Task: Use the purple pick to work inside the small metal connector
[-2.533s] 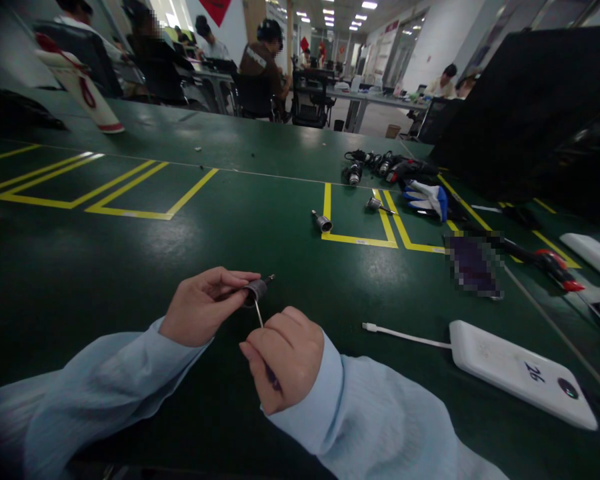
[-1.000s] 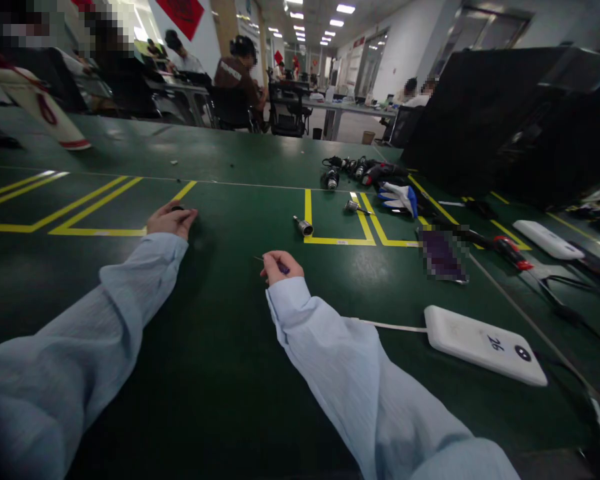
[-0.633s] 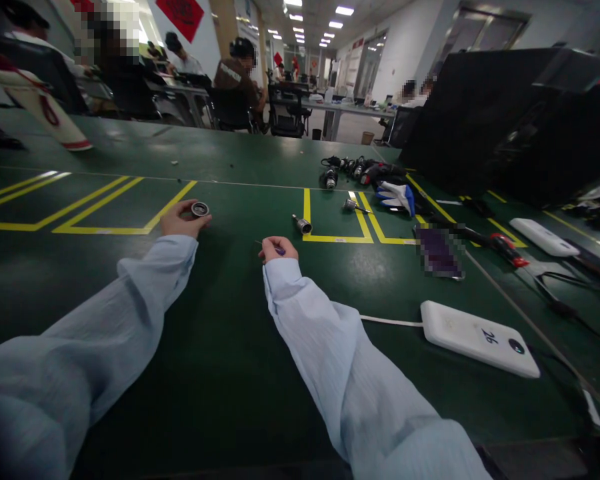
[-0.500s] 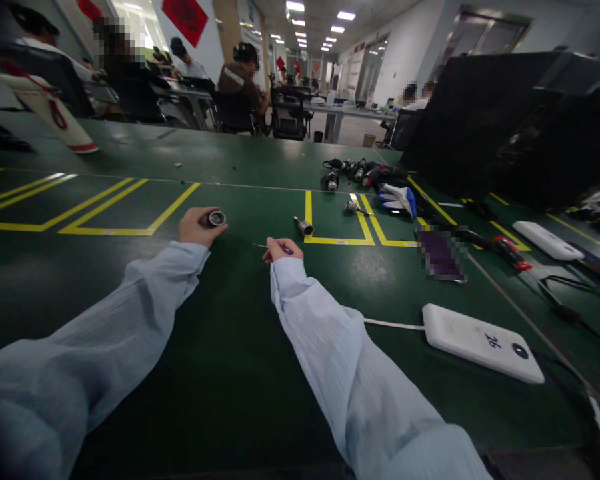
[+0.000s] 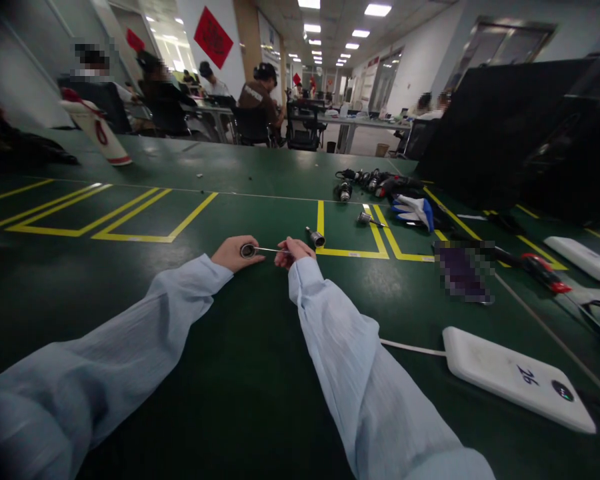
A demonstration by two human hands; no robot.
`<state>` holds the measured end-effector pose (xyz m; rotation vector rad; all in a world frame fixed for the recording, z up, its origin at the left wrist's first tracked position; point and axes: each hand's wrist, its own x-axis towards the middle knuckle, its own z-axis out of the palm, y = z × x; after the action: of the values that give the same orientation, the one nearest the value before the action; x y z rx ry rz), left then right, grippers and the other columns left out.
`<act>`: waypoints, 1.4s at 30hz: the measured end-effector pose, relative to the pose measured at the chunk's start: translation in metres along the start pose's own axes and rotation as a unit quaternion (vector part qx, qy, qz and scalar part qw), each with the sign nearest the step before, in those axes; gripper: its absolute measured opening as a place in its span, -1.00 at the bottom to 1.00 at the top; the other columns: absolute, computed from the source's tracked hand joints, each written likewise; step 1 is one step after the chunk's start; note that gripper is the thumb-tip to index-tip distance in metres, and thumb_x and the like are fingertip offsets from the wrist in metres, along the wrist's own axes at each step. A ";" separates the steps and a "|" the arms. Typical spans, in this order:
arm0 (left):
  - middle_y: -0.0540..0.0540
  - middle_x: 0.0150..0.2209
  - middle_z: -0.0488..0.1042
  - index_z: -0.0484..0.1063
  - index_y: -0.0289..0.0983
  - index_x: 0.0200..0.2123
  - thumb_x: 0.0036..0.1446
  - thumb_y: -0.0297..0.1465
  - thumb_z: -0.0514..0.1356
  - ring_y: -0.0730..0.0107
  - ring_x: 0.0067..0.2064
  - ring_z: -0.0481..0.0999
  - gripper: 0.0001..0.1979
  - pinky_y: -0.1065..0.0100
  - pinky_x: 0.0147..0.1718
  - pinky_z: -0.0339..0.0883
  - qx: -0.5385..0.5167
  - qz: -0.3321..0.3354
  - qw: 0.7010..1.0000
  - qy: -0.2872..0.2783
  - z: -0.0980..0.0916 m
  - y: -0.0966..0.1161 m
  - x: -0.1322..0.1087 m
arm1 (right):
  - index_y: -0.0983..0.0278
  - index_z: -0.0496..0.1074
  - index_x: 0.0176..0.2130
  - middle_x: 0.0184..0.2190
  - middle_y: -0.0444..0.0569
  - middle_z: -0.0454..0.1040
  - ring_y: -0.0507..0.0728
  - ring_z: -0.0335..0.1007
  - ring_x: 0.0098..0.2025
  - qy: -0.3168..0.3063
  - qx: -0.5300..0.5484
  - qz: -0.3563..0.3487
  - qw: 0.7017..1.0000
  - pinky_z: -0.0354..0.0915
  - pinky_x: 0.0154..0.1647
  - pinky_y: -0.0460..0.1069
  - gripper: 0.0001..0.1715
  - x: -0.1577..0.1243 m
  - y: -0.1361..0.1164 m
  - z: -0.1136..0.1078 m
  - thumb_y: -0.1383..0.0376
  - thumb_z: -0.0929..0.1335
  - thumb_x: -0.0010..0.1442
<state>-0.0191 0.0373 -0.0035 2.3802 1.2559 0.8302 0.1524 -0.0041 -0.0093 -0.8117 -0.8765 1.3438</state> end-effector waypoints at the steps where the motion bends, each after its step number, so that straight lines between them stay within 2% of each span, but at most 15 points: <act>1: 0.05 -0.57 0.28 0.28 -0.30 -0.54 -0.17 -0.25 0.21 0.48 -0.50 0.27 -0.76 0.45 -0.51 0.14 0.001 0.003 1.000 -0.007 0.000 0.000 0.000 | 0.30 0.36 -0.54 -0.78 -0.18 0.36 -0.04 0.23 -0.73 -0.007 -0.012 -0.007 1.000 0.17 -0.67 -0.13 -0.64 0.000 0.000 0.002 0.03 0.35 -0.11; 6: 0.05 -0.58 0.29 0.27 -0.30 -0.56 -0.15 -0.26 0.19 0.49 -0.52 0.27 -0.78 0.47 -0.53 0.13 0.011 0.019 1.000 -0.021 0.002 0.000 0.002 | 0.30 0.36 -0.61 -0.75 -0.17 0.38 -0.06 0.20 -0.71 -0.026 -0.081 -0.047 0.995 0.14 -0.63 -0.13 -0.67 -0.003 0.004 0.010 0.08 0.37 -0.11; 12: 0.03 -0.56 0.31 0.28 -0.29 -0.54 -0.08 -0.29 0.13 0.47 -0.50 0.30 -0.82 0.45 -0.50 0.16 0.029 0.044 0.998 -0.018 0.001 0.000 0.001 | 0.30 0.40 -0.63 -0.75 -0.19 0.37 -0.05 0.19 -0.67 -0.015 -0.148 -0.077 0.986 0.13 -0.58 -0.11 -0.74 -0.005 0.008 0.010 0.16 0.37 -0.08; 17: 0.00 -0.53 0.33 0.29 -0.28 -0.52 -0.10 -0.38 0.10 0.44 -0.46 0.32 -0.92 0.43 -0.46 0.19 0.042 0.064 0.997 -0.013 0.001 -0.001 0.001 | 0.30 0.40 -0.62 -0.73 -0.15 0.40 -0.04 0.22 -0.68 -0.029 -0.116 -0.048 0.992 0.17 -0.59 -0.11 -0.71 -0.005 0.006 0.009 0.14 0.35 -0.07; 23: 0.01 -0.52 0.31 0.26 -0.30 -0.52 -0.08 -0.40 0.08 0.46 -0.46 0.32 -0.92 0.45 -0.46 0.20 0.044 0.075 0.996 -0.003 0.001 -0.004 -0.001 | 0.32 0.40 -0.59 -0.72 -0.11 0.42 -0.03 0.27 -0.69 -0.040 -0.050 0.011 0.998 0.20 -0.60 -0.10 -0.70 0.000 0.007 0.006 0.12 0.35 -0.11; 30: 0.01 -0.54 0.31 0.27 -0.30 -0.53 -0.15 -0.49 0.08 0.44 -0.46 0.31 -0.99 0.43 -0.45 0.18 0.079 0.078 0.994 0.009 0.003 -0.001 0.000 | 0.31 0.40 -0.60 -0.72 -0.13 0.42 -0.03 0.24 -0.68 -0.034 -0.058 -0.008 0.998 0.16 -0.60 -0.10 -0.70 -0.002 0.008 0.005 0.11 0.38 -0.10; 35: -0.02 -0.53 0.34 0.31 -0.30 -0.54 -0.19 -0.52 0.10 0.38 -0.44 0.33 -0.95 0.37 -0.41 0.17 0.102 0.091 0.991 -0.002 0.002 0.001 0.000 | 0.32 0.43 -0.62 -0.71 -0.11 0.43 -0.03 0.24 -0.66 -0.030 -0.075 -0.007 0.997 0.18 -0.56 -0.09 -0.72 -0.003 0.007 0.004 0.15 0.40 -0.11; 42: 0.02 -0.55 0.32 0.27 -0.32 -0.52 -0.12 -0.49 0.11 0.49 -0.49 0.33 -0.98 0.49 -0.49 0.20 0.064 0.076 0.995 0.022 0.001 -0.001 -0.003 | 0.33 0.42 -0.60 -0.68 -0.07 0.46 -0.01 0.29 -0.66 -0.040 -0.040 0.031 0.998 0.21 -0.56 -0.08 -0.68 -0.001 0.007 0.003 0.10 0.39 -0.13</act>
<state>-0.0198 0.0356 -0.0059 2.6003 1.1890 0.8764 0.1467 -0.0042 -0.0143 -0.8586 -0.9797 1.4104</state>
